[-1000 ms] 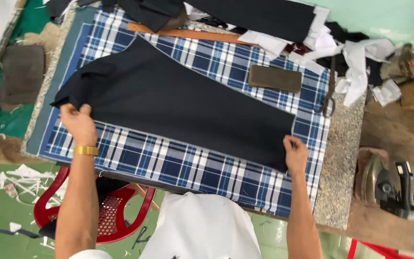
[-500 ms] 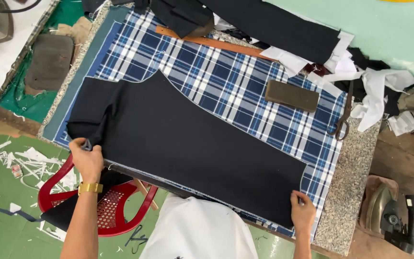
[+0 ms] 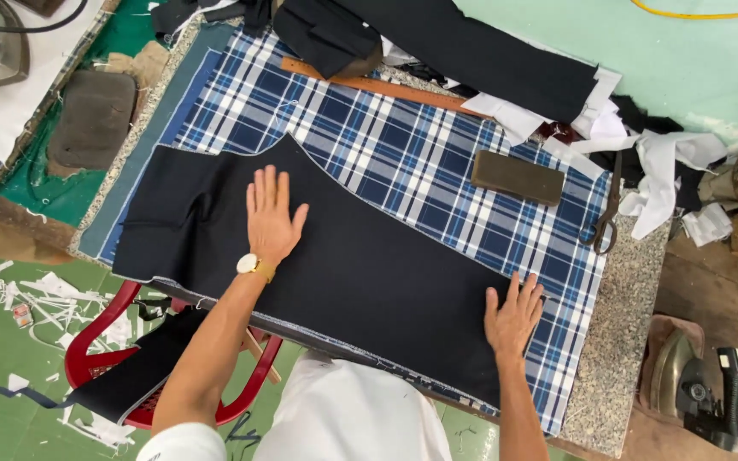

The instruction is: The person irons a black garment on a plaid-covered table. They repeatedly fold, unfold, and press the fabric with a steam iron, using a wooden block to press curved areas.

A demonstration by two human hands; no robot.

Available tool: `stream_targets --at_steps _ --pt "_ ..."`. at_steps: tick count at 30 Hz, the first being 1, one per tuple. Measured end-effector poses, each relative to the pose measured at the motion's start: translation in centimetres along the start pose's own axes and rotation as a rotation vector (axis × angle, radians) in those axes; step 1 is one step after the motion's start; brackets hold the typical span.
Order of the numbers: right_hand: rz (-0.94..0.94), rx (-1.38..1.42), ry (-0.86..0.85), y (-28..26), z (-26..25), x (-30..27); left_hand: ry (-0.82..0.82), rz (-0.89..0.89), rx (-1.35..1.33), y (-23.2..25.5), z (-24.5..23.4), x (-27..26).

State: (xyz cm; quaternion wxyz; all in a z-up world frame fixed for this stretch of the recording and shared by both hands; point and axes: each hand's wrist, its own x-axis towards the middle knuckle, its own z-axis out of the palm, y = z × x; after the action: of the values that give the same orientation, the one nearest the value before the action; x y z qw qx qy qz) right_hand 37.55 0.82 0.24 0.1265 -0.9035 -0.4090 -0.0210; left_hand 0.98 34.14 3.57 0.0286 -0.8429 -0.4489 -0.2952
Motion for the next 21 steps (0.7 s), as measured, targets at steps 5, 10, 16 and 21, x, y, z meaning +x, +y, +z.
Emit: stream_targets --at_steps 5,10,16,21 --pt "0.034 -0.025 -0.083 2.9 -0.3 0.2 -0.43 -0.113 0.059 -1.4 1.7 -0.9" --pt "-0.081 -0.028 0.109 3.9 -0.3 -1.5 -0.274 -0.06 0.056 0.7 1.5 -0.4" --pt "-0.209 -0.035 0.129 12.1 -2.6 -0.3 -0.405 -0.017 0.113 1.3 2.9 -2.0" --pt "0.294 -0.563 0.001 14.5 -19.5 4.9 -0.189 -0.034 0.081 7.8 -1.9 -3.9"
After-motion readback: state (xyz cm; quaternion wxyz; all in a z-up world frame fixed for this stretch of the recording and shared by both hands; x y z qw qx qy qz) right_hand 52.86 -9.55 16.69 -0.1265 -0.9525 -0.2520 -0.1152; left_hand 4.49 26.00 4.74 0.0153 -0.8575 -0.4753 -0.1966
